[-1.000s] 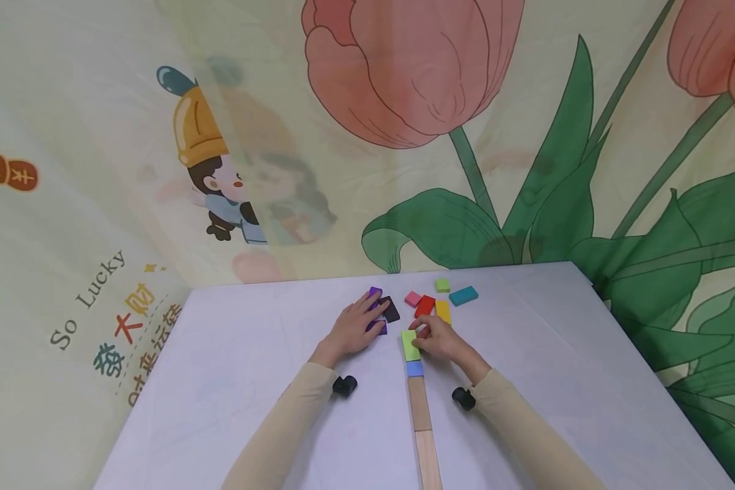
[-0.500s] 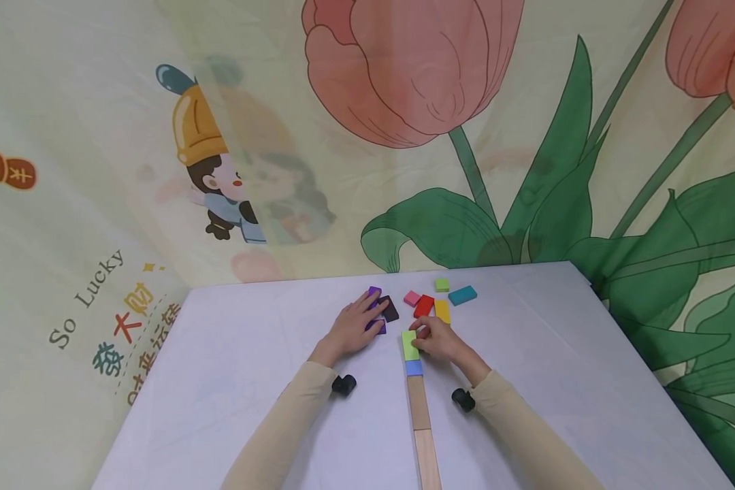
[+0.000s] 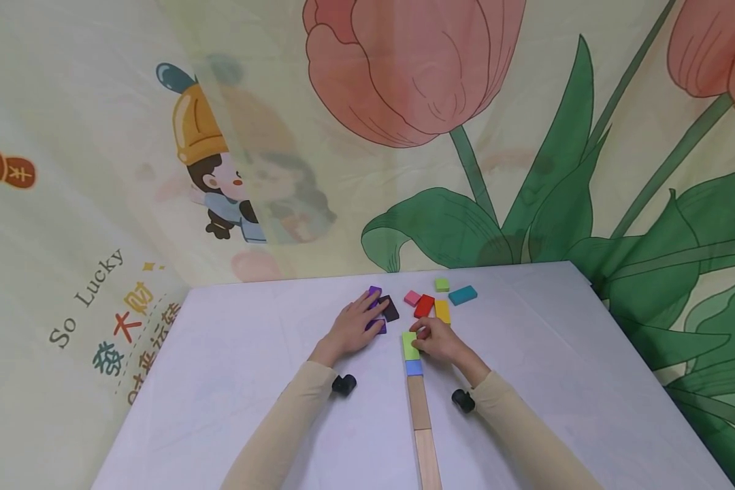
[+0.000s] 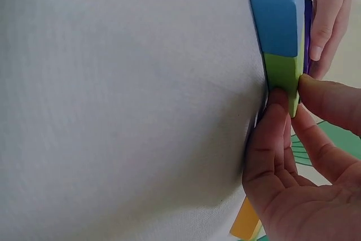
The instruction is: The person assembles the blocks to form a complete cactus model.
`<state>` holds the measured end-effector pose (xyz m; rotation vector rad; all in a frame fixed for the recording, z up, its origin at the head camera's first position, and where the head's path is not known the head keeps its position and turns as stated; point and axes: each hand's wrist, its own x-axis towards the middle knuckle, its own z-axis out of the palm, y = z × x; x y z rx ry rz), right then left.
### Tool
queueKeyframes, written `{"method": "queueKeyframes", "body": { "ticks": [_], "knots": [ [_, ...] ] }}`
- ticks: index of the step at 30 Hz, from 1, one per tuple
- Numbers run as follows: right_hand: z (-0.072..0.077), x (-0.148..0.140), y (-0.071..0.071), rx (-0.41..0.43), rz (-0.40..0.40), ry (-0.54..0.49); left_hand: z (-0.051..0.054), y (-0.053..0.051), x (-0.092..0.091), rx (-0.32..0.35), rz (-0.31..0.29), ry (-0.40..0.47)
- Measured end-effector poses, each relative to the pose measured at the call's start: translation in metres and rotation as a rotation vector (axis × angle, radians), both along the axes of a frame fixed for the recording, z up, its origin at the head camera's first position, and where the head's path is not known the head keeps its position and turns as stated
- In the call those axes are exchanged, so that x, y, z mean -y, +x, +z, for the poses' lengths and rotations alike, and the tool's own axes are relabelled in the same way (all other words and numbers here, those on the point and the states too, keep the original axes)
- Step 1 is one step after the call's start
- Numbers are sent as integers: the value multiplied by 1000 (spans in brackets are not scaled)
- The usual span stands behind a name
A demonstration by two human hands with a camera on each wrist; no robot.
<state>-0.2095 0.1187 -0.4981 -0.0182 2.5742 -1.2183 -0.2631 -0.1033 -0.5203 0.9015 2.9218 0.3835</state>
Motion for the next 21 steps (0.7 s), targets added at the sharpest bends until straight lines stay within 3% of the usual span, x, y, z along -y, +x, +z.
{"method": "queueKeyframes", "body": {
  "ticks": [5,8,13,18,21],
  "knots": [
    [4,-5,-4,-25,-37,-29,-1,0,1,-14,-2,2],
    [8,-10,-10,-107,-84,-32,-2,0,1,-30,-12,19],
    [16,-17,-23,-241,-135,121,-4,-1,2,-64,-27,48],
    [18,-22,-35,-204,-96,309,-2,-1,2,-40,-20,23],
    [17,-23,-40,-159,-62,356,-1,-1,1,-22,-15,15]
  ]
}}
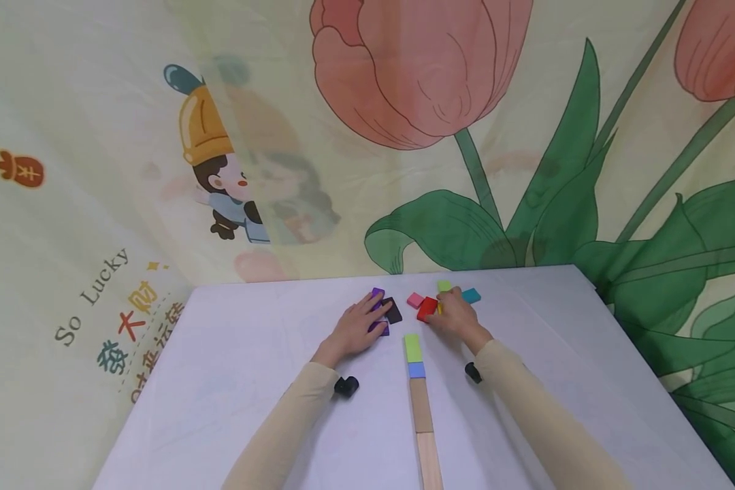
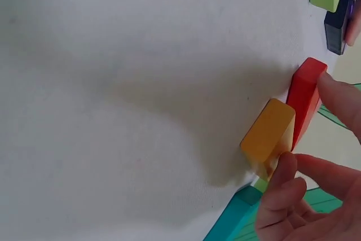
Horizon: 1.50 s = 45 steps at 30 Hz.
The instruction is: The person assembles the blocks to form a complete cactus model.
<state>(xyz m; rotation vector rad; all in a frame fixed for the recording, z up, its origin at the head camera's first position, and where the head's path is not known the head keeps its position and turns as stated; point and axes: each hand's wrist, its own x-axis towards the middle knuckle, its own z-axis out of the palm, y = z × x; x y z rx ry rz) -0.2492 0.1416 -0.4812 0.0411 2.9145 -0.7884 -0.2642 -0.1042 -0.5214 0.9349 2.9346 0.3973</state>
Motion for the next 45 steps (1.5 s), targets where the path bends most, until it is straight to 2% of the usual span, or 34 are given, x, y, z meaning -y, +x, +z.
{"method": "queueKeyframes", "body": {
  "ticks": [5,15,17,22,24,28,35,45],
  "knots": [
    [0,0,-3,23,-17,10,1,1,-1,-2,-3,15],
    [-6,-5,1,-124,-47,-79,1,-2,-2,-11,-3,3],
    [-7,-5,2,-158,-32,-126,1,-2,-1,-13,3,7],
    [-6,-1,1,-198,8,-347,1,-2,0,-10,4,4],
    [-5,2,0,-189,3,-426,1,-2,0,0,5,-2],
    [-3,7,-4,-125,-23,-482,2,-2,-1,14,14,-14],
    [-2,13,-10,13,-43,-497,2,-1,-1,10,22,-9],
    [-9,23,-11,78,-45,-440,2,1,-1,18,14,-2]
  ]
}}
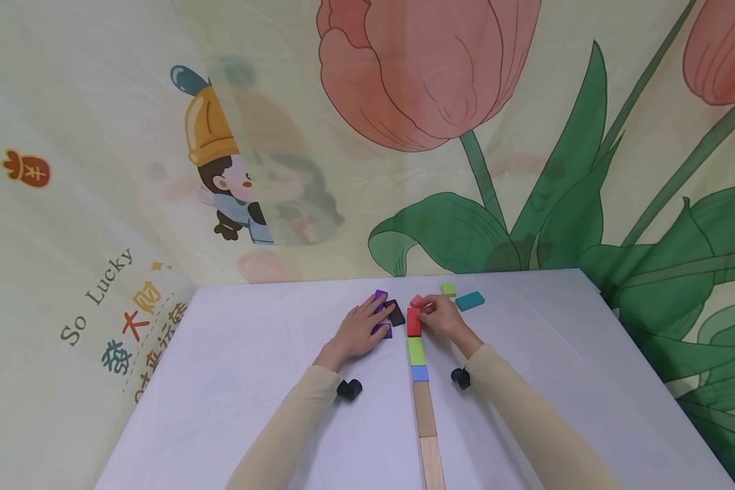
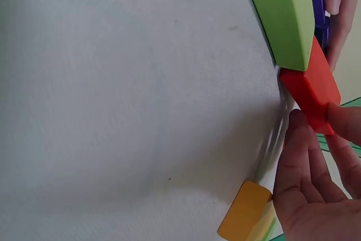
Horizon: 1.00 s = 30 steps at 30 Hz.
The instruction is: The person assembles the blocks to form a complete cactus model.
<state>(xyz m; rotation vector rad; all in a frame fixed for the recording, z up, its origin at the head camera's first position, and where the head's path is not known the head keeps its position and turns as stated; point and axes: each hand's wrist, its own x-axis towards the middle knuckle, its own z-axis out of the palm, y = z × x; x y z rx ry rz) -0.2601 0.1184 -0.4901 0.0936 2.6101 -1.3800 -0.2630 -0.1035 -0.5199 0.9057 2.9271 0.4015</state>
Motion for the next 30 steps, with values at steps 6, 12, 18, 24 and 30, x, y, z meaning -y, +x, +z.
{"method": "queueKeyframes", "body": {
  "ticks": [6,12,18,24,30],
  "knots": [
    [-1,6,1,-8,14,12,-2,1,0,-9,0,14],
    [-3,9,2,2,24,31,-2,2,0,0,2,20],
    [-5,8,1,22,29,57,-3,2,-1,11,6,9],
    [-5,8,0,14,37,61,-2,1,-1,-4,-3,15],
    [-4,10,2,6,52,42,-2,1,0,5,6,4]
  ]
}}
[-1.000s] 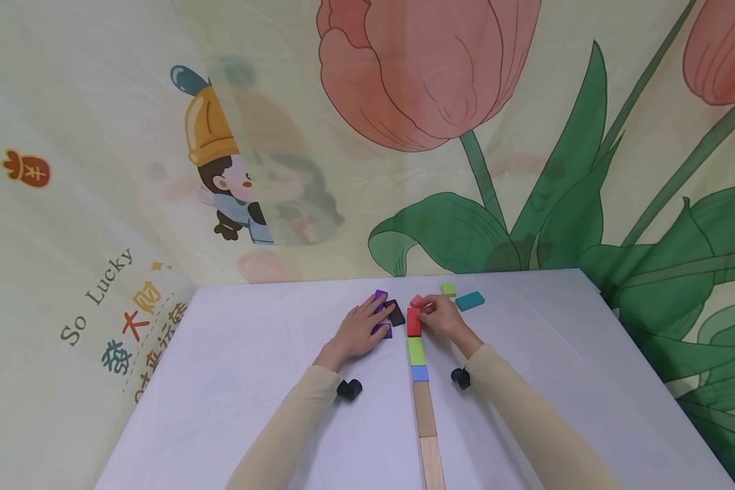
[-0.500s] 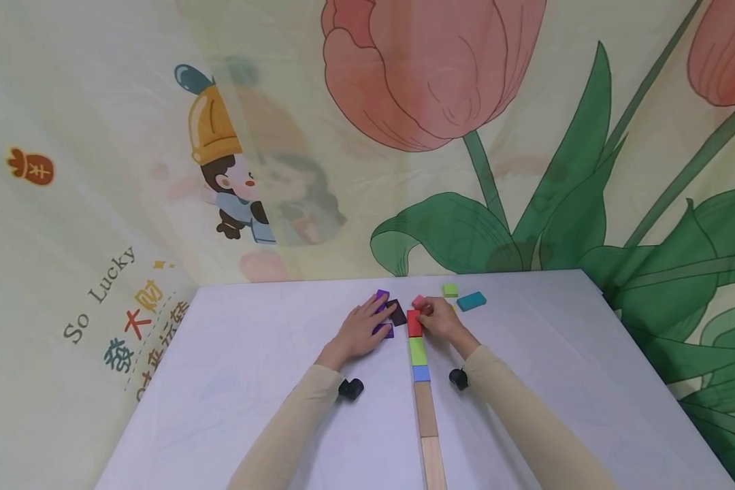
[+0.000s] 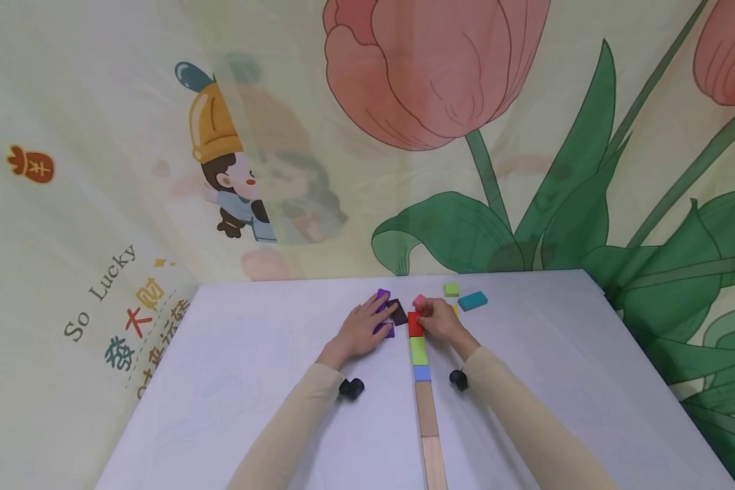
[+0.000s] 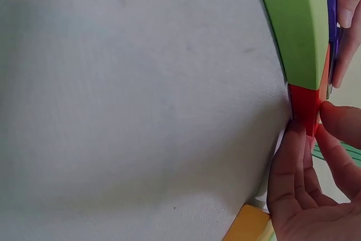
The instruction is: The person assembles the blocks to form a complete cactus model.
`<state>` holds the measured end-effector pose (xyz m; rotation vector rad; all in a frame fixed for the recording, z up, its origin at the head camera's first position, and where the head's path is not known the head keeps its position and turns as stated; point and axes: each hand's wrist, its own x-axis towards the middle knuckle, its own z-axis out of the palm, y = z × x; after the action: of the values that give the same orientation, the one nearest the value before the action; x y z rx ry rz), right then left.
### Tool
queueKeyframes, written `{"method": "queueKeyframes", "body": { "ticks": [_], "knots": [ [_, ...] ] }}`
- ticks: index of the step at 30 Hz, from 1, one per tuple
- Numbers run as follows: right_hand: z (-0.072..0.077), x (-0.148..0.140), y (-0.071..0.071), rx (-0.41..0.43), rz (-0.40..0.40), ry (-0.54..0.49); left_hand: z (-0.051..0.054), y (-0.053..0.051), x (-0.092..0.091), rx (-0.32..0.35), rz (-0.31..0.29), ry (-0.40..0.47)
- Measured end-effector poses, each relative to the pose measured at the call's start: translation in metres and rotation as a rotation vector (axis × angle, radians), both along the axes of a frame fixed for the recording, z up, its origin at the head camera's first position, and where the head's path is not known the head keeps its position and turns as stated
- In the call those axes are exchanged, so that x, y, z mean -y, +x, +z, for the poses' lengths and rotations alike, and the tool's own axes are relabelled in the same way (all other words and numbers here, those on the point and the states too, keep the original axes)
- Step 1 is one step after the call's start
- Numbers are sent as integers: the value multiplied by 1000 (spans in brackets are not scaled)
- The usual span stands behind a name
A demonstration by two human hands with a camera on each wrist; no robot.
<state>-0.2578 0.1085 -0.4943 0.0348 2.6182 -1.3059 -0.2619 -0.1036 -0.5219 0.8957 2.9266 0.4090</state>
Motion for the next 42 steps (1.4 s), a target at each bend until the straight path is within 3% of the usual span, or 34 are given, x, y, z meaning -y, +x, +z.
{"method": "queueKeyframes", "body": {
  "ticks": [14,30,34,38,42],
  "knots": [
    [-5,1,-1,25,1,8,-3,0,0,8,4,3],
    [4,-4,-2,20,-9,6,0,-1,-1,26,19,-14],
    [13,-21,-10,-64,-67,46,1,-1,-2,16,10,-2],
    [18,-47,-23,-159,-117,172,1,-1,-2,11,4,2],
    [17,-66,-33,-168,-75,340,1,0,-1,13,8,0]
  ]
}}
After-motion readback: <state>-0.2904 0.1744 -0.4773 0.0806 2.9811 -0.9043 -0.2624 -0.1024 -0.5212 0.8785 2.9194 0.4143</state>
